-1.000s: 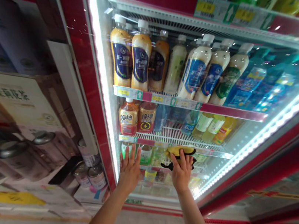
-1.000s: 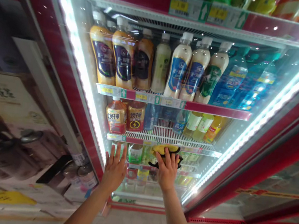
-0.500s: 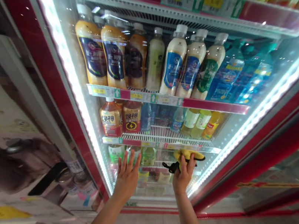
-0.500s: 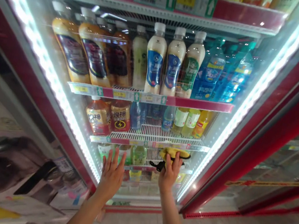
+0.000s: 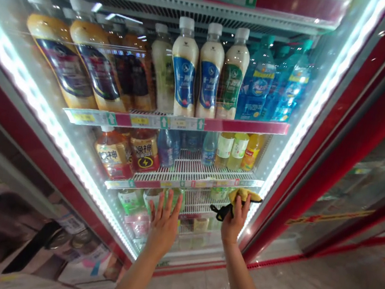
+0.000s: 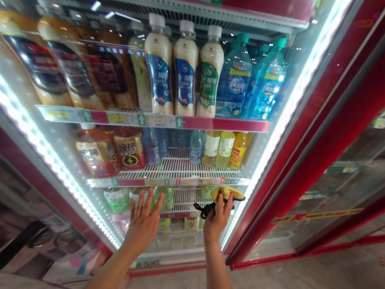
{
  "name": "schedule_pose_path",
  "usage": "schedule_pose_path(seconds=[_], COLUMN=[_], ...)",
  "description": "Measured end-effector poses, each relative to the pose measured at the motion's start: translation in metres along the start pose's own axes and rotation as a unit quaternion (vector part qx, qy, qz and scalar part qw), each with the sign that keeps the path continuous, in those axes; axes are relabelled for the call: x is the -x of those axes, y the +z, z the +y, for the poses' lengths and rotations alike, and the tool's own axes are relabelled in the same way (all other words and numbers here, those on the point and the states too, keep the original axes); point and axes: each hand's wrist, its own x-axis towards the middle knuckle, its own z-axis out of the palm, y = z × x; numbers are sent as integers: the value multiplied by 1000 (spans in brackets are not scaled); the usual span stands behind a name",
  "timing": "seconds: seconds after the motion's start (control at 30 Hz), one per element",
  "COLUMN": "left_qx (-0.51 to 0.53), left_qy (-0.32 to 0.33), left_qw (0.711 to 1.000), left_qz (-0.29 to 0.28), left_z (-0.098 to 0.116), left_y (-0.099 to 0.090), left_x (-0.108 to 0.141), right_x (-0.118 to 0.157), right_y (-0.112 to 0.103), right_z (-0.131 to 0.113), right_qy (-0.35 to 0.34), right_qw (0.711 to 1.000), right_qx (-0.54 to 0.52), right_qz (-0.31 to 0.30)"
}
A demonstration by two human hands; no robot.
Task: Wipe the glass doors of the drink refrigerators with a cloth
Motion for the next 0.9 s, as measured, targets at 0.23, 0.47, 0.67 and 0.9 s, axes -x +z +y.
schedule_pose_path(seconds=[0.23, 0.47, 0.67, 0.9], left_qx=[9, 20, 39, 40], left_qy=[48, 75, 114, 140], left_qw=[999, 996, 992, 989], left_qz=[12, 43, 29, 7], left_z=[28, 45, 55, 73], left_y=[12, 22, 25, 28], left_x=[-19, -33, -42, -57], right_x=[-4, -26, -18, -48], right_y=[-3, -13, -8, -18], right_z=[5, 51, 46, 81], right_qy=[-136, 24, 5, 72], right_qw=[982, 1000, 999, 997], right_qx=[49, -7, -22, -25], right_qz=[-119, -8, -44, 27])
